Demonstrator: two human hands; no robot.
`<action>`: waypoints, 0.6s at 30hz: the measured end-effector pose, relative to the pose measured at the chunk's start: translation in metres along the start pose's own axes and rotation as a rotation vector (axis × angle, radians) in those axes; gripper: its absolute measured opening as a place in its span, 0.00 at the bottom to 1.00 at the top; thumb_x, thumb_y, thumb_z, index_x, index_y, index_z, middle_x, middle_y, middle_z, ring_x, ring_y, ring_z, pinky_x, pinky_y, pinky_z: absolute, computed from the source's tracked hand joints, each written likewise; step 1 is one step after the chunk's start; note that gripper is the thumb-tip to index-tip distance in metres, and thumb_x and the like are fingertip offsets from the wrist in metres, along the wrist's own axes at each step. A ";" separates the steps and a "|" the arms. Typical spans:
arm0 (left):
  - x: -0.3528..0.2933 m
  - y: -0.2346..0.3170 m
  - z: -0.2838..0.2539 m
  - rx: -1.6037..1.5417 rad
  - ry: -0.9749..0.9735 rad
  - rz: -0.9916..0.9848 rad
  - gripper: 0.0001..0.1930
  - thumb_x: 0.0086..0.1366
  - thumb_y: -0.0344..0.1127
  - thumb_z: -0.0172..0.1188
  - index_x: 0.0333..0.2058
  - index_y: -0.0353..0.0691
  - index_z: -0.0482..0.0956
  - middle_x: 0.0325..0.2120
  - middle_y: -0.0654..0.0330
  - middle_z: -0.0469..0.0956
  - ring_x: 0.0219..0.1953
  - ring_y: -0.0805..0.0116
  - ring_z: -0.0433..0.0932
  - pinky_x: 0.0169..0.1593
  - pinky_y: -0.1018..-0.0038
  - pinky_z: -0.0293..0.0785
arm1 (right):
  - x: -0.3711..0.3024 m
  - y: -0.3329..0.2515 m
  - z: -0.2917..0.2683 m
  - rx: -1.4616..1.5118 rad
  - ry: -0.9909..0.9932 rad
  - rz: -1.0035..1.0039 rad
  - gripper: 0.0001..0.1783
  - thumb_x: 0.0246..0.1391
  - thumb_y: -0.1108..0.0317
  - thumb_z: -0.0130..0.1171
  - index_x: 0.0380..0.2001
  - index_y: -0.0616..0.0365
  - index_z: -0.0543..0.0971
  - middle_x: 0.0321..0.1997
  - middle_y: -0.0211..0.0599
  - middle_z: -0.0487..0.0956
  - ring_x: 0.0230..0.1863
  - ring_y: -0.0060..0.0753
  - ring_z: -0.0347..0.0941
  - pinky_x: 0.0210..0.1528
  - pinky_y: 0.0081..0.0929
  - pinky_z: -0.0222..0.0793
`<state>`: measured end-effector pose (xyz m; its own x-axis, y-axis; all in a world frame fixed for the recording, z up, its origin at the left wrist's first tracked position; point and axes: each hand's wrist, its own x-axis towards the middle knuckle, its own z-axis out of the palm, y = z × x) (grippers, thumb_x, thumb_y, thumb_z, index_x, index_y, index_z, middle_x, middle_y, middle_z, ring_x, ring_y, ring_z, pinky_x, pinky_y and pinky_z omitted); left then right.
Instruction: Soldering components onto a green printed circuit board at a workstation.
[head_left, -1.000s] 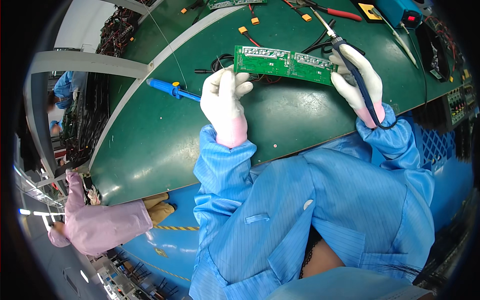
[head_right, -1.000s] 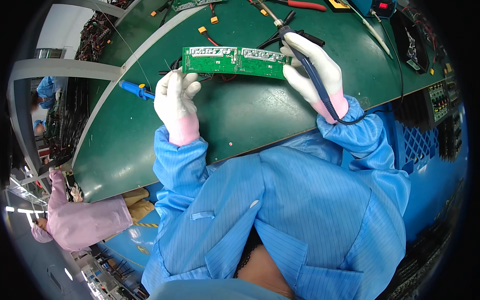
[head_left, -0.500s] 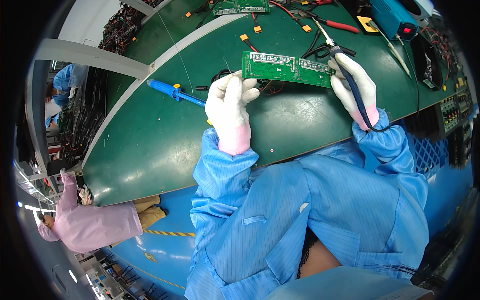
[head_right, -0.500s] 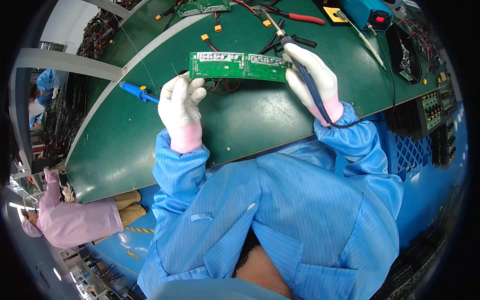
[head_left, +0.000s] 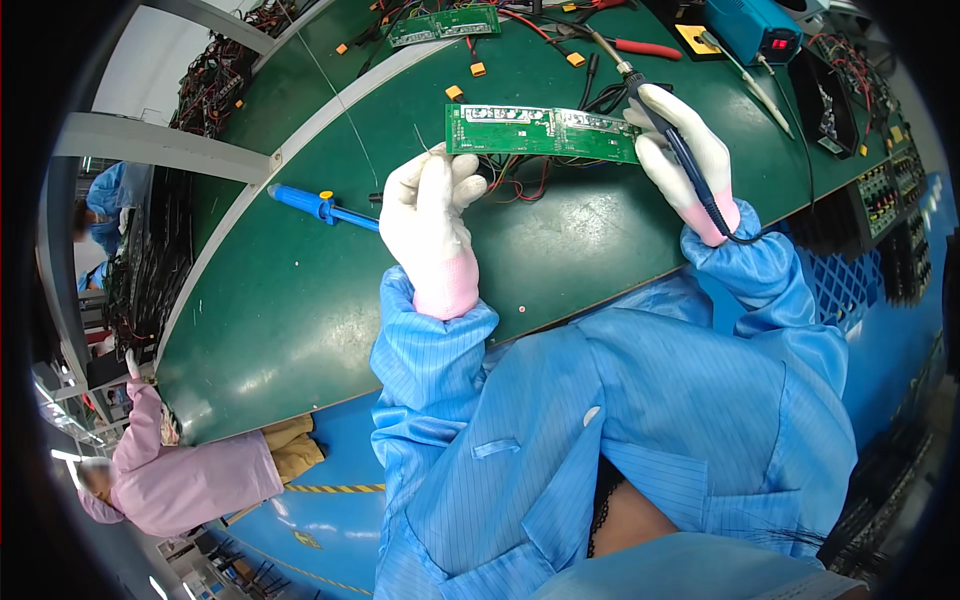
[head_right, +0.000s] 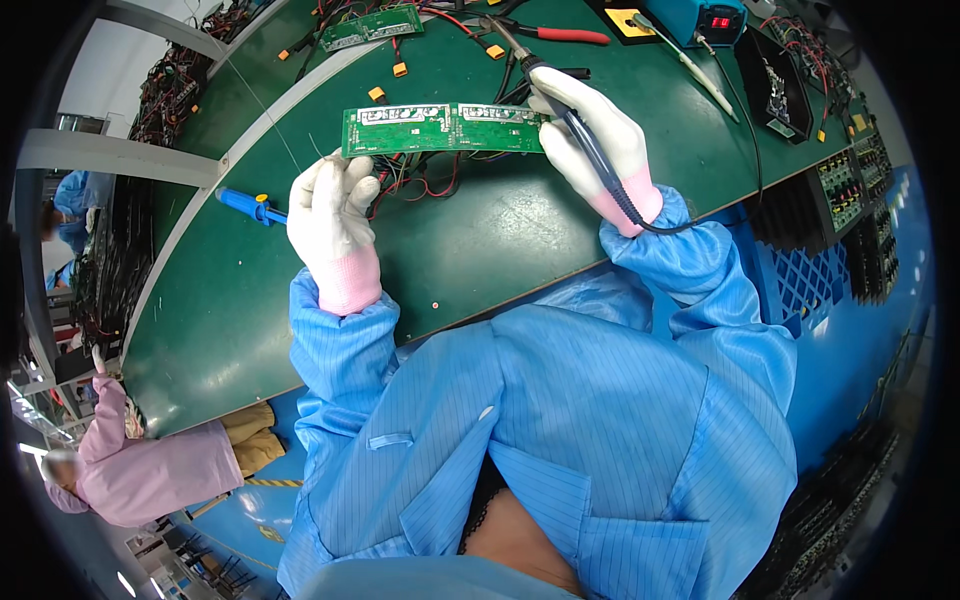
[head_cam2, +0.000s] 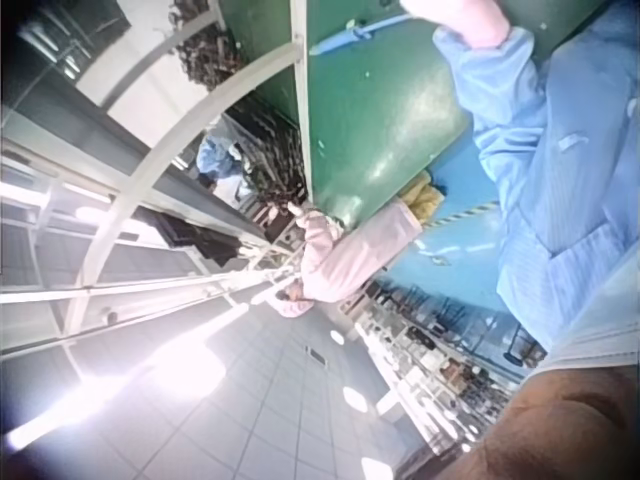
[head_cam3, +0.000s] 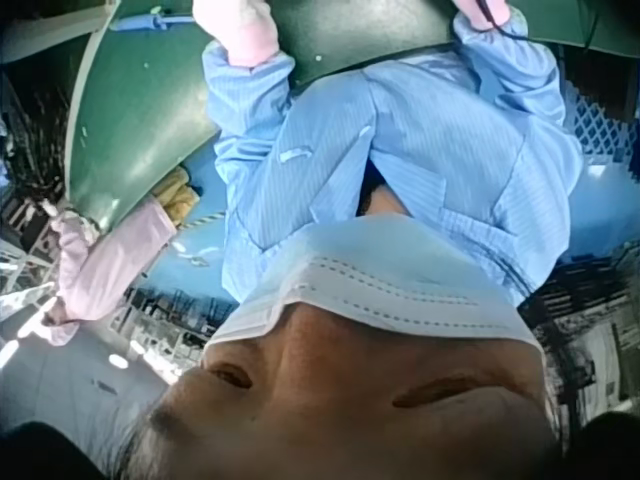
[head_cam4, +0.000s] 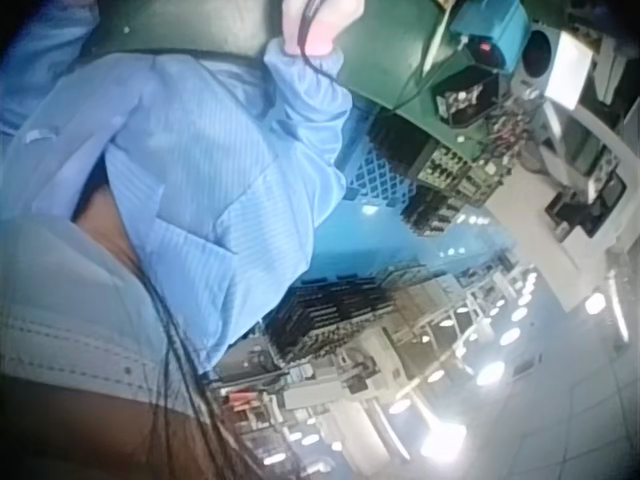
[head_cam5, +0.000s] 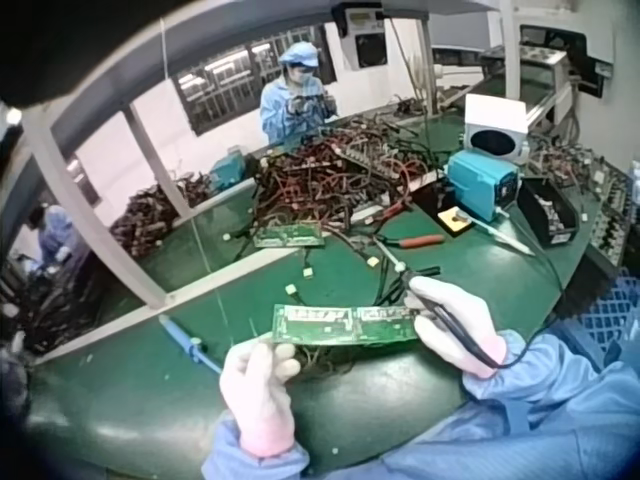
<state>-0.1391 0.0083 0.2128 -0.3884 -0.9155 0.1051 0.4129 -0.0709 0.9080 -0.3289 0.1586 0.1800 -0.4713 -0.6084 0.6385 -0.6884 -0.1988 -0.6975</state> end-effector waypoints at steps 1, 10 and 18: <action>0.000 0.000 0.000 0.000 -0.003 -0.003 0.13 0.65 0.32 0.55 0.43 0.27 0.73 0.31 0.49 0.79 0.28 0.69 0.79 0.34 0.80 0.78 | 0.001 -0.001 -0.001 0.005 -0.008 0.005 0.28 0.47 0.82 0.54 0.56 0.63 0.69 0.51 0.49 0.76 0.47 0.38 0.77 0.45 0.21 0.73; 0.005 0.000 -0.001 -0.007 -0.007 0.010 0.13 0.64 0.32 0.56 0.43 0.27 0.73 0.31 0.49 0.79 0.28 0.68 0.79 0.34 0.80 0.78 | 0.007 -0.009 -0.005 0.127 -0.096 0.096 0.29 0.50 0.76 0.54 0.58 0.62 0.67 0.55 0.48 0.73 0.51 0.40 0.74 0.51 0.27 0.70; 0.008 0.002 -0.001 0.006 -0.013 0.014 0.13 0.64 0.32 0.55 0.43 0.27 0.73 0.31 0.48 0.79 0.27 0.69 0.79 0.35 0.80 0.78 | 0.017 -0.013 -0.011 0.210 -0.156 0.130 0.30 0.51 0.72 0.56 0.59 0.63 0.65 0.56 0.49 0.72 0.52 0.41 0.73 0.54 0.30 0.68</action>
<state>-0.1408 0.0001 0.2155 -0.3933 -0.9111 0.1235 0.4136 -0.0554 0.9088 -0.3342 0.1595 0.2036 -0.4465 -0.7466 0.4932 -0.4913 -0.2561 -0.8325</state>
